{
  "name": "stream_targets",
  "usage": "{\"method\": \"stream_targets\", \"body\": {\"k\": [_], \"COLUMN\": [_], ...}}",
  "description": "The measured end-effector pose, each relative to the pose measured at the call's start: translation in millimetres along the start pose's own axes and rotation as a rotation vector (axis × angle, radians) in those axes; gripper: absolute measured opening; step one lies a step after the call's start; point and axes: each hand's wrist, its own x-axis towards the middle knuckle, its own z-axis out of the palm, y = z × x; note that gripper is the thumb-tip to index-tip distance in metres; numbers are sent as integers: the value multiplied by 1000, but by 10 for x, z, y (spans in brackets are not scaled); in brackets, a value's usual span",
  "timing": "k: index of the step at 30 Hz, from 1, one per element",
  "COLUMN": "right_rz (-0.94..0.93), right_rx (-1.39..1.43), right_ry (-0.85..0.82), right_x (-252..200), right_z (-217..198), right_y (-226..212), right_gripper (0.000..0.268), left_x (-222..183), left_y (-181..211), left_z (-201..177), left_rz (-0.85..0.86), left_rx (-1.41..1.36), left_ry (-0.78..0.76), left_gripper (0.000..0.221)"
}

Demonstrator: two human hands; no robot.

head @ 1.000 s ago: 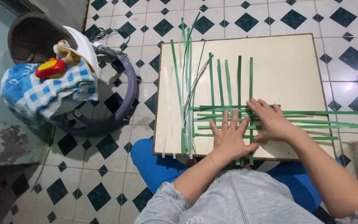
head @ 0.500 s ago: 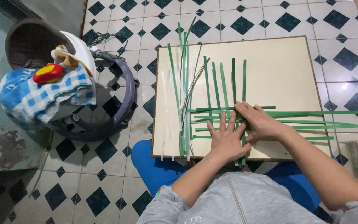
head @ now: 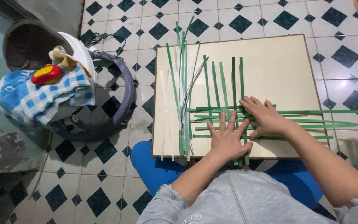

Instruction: Weaving green plastic strips together on a flat board to create a mat or pattern.

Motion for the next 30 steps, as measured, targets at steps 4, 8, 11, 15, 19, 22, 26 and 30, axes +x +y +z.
{"method": "stream_targets", "body": {"k": [4,8,11,15,19,22,26,30], "right_rz": [-88,-113,-128,-1,27,43,27,19], "right_rx": [4,-6,50,-24,7,2,-35,-46], "right_ry": [-36,6,26,143,123,70,26,12], "right_x": [-28,61,78,121,93,86,135,105], "right_z": [-92,94,164,314,257,119,131,104], "right_y": [-209,-70,-29,125,51,-13,-1,-18], "right_gripper": [129,131,135,151,148,145,142,140], "left_x": [24,51,29,-9,-4,3,12,9], "left_y": [15,5,2,39,29,27,-8,16], "left_z": [-8,37,53,-21,-7,-8,16,23], "left_rz": [-14,-22,-16,-20,-15,-13,-14,-3], "left_rx": [9,18,12,36,13,22,23,23], "left_ry": [1,-7,7,4,11,10,16,21], "left_gripper": [70,71,71,70,68,69,69,70]}}
